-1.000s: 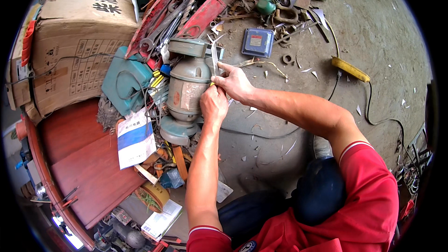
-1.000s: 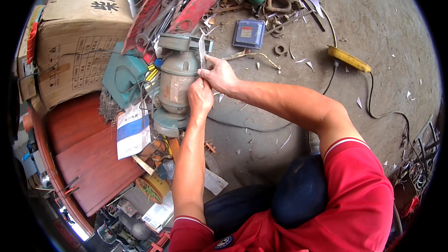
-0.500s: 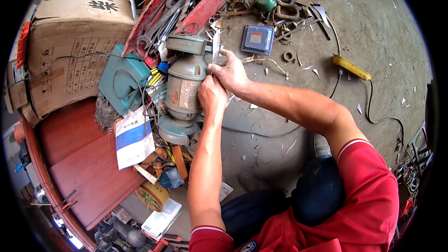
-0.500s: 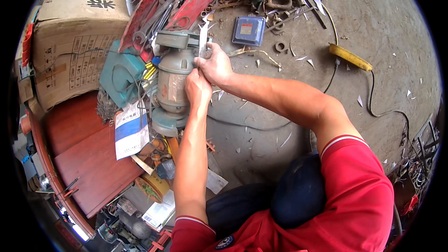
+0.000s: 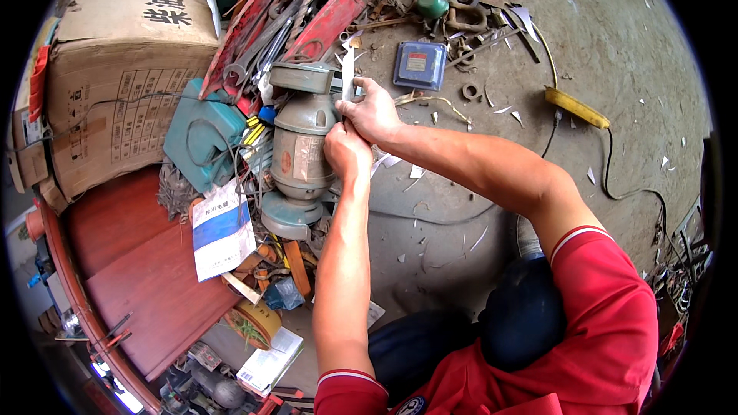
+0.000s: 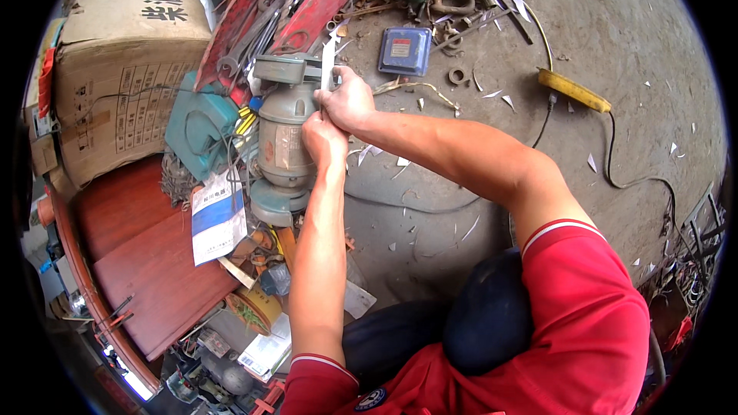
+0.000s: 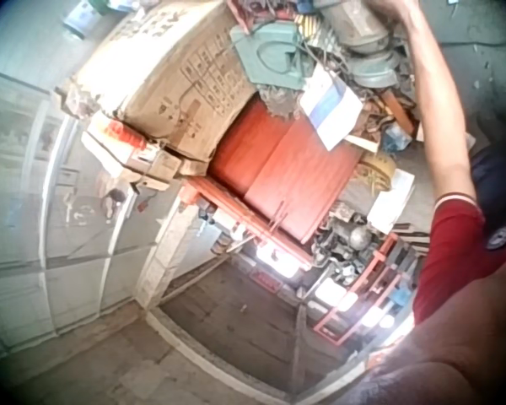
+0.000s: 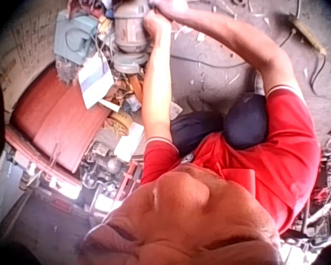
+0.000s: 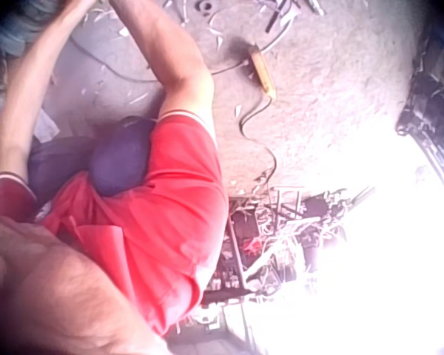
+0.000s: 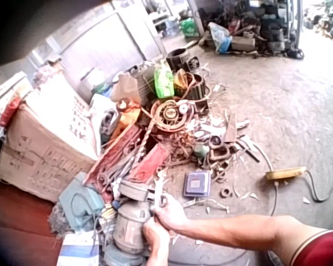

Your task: The person sharpens a metal tool using a bench grinder. They hold the tool against the spinning wheel, adjusting its position to sharpen different edges.

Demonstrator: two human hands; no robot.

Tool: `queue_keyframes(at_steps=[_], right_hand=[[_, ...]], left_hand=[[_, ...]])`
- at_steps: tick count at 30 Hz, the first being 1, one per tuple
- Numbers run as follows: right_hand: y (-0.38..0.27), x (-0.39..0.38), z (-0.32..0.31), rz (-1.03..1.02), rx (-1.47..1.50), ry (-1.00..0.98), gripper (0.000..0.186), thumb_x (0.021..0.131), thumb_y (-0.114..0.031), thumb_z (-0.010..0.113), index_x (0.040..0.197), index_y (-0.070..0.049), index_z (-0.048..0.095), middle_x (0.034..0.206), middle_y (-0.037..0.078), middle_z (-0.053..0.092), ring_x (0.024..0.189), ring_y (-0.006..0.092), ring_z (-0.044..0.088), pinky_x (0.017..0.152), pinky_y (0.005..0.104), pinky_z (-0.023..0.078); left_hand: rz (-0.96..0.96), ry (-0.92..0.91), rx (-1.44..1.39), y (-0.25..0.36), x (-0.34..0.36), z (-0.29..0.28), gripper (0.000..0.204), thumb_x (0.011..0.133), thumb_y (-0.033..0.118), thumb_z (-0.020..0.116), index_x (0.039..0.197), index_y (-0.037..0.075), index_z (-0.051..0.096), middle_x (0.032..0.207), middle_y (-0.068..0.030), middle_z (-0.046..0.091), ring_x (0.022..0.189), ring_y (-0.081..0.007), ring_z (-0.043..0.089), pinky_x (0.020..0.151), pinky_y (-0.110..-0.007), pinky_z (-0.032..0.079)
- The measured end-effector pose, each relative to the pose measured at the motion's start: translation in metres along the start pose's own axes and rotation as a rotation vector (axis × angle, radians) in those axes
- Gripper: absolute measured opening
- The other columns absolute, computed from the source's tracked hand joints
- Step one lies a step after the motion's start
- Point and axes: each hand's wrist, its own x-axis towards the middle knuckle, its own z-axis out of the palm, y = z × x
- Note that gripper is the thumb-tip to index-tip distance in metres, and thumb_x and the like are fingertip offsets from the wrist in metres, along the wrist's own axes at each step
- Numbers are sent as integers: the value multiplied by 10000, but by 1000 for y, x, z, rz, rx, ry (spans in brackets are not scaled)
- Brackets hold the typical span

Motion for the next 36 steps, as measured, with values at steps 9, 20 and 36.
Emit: queue_keyframes(at_steps=[9, 20, 36], right_hand=[[0, -1, -3, -23, -52, -23, 695, 819, -230, 802, 1401, 25, 519, 1079, 212, 717, 1004, 287, 700, 902, 388, 540], [-1, -4, -1, -102, -148, 39, 712, 830, -213, 813, 1406, 62, 496, 928, 173, 738, 851, 222, 727, 801, 359, 574], [-5, -16, -3, -97, -134, 18, 698, 825, -217, 813, 1389, 56, 506, 944, 196, 741, 865, 239, 733, 810, 365, 573]], left_hand=[[119, 66, 91, -14, 4, 5, 558, 1022, 416, 516, 821, -75, 690, 667, -193, 692, 650, -274, 672, 621, -438, 478], [54, -19, -6, -12, 5, 2, 492, 999, 376, 502, 824, -50, 675, 793, -294, 672, 798, -501, 643, 724, -550, 473], [47, -59, 37, -15, -1, -5, 460, 1006, 333, 494, 836, -62, 658, 800, -291, 673, 813, -510, 638, 736, -563, 469]])
